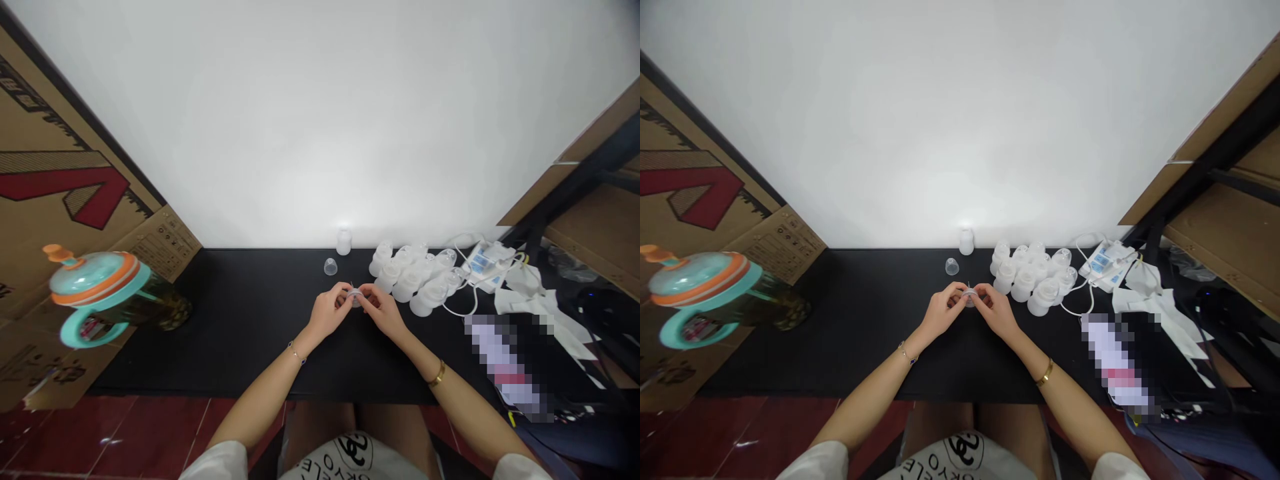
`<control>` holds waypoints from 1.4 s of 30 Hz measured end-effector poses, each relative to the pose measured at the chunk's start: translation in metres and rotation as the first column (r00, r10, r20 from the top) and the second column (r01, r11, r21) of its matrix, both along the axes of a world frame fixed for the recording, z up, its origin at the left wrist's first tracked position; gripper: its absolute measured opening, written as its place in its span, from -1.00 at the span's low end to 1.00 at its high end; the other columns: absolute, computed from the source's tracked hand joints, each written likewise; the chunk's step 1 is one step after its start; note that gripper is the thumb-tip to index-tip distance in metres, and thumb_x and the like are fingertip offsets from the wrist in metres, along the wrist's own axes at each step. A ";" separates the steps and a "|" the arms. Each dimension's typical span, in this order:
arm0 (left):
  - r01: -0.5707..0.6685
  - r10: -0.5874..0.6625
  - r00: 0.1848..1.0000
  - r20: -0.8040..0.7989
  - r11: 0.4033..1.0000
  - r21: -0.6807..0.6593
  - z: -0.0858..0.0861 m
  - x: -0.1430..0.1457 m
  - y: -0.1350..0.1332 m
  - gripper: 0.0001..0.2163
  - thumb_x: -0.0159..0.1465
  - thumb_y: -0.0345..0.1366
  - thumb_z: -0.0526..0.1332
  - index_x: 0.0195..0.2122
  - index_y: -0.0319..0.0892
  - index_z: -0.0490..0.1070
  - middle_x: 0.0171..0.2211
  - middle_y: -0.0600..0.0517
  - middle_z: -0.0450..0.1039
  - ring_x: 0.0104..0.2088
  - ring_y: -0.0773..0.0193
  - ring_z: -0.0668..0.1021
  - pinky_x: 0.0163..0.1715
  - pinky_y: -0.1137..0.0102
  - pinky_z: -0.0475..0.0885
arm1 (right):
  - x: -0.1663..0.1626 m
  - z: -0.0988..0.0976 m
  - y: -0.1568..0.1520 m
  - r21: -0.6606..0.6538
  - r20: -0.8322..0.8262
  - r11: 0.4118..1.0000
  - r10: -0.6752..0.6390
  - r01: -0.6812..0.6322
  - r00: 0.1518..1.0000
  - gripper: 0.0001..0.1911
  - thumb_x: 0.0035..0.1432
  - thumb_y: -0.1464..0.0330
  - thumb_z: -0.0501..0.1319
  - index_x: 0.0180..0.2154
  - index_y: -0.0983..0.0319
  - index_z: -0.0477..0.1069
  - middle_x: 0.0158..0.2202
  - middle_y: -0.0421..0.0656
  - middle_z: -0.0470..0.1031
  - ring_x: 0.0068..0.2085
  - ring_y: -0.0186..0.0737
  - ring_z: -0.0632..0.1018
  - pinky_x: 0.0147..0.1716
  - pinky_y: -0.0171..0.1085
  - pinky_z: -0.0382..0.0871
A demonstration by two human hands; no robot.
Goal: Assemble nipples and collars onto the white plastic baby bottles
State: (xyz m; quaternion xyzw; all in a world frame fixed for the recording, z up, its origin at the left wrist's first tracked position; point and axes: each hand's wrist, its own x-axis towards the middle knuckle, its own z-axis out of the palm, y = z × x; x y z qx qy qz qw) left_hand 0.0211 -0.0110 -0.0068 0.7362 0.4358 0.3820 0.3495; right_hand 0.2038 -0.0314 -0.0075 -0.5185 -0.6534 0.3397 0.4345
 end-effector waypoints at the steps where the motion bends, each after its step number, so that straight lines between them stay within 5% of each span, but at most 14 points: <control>1: 0.001 -0.001 1.000 0.004 1.000 -0.003 0.000 0.000 0.000 -0.83 0.36 -0.18 0.18 -0.09 -0.09 0.44 -0.39 0.08 0.58 -0.45 0.32 0.57 -0.42 0.48 0.39 | 0.000 0.000 0.000 0.000 0.004 1.000 0.002 -0.002 1.000 -0.67 0.30 0.06 0.18 -0.16 0.18 0.47 -0.31 -0.15 0.56 -0.46 -0.24 0.53 -0.49 -0.28 0.38; 42: 0.105 -0.078 0.985 0.154 0.980 -0.171 0.001 0.001 -0.001 -0.77 0.33 -0.09 0.18 -0.18 -0.13 0.43 -0.51 0.12 0.45 -0.55 0.36 0.49 -0.51 0.50 0.41 | 0.001 0.000 -0.002 0.005 0.020 0.999 0.037 -0.037 0.999 -0.67 0.32 0.04 0.17 -0.26 0.17 0.41 -0.44 -0.21 0.48 -0.47 -0.24 0.50 -0.47 -0.28 0.36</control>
